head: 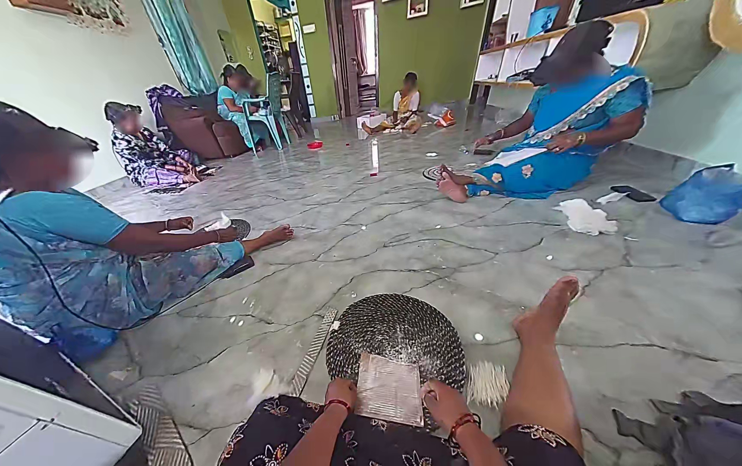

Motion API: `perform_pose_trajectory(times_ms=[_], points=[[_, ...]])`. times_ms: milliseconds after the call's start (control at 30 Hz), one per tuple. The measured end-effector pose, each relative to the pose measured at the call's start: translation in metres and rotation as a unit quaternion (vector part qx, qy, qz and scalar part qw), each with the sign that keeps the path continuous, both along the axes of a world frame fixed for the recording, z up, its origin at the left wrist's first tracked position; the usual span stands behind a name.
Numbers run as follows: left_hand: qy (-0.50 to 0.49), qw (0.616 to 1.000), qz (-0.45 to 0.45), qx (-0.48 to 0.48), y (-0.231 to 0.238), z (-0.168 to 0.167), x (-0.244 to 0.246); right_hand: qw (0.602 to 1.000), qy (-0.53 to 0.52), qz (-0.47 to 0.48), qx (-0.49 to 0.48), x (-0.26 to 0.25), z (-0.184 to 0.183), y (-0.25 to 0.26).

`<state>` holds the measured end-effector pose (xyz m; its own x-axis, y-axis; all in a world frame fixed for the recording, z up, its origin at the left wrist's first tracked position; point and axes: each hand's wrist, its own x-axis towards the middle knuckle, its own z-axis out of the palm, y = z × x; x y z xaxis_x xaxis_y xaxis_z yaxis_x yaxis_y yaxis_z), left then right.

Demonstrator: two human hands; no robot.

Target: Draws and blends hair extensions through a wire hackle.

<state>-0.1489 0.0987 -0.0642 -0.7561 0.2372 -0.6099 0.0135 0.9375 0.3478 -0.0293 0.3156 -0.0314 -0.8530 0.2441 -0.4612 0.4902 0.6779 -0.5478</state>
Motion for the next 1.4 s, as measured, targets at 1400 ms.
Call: perform_pose_trajectory(times_ms=[1400], points=[[0.004,1.0,0.008,-0.009,0.0007,-0.0006,0.0001,1.0,-0.001,0.0,0.0,0.0002,0.0038,0.0011]])
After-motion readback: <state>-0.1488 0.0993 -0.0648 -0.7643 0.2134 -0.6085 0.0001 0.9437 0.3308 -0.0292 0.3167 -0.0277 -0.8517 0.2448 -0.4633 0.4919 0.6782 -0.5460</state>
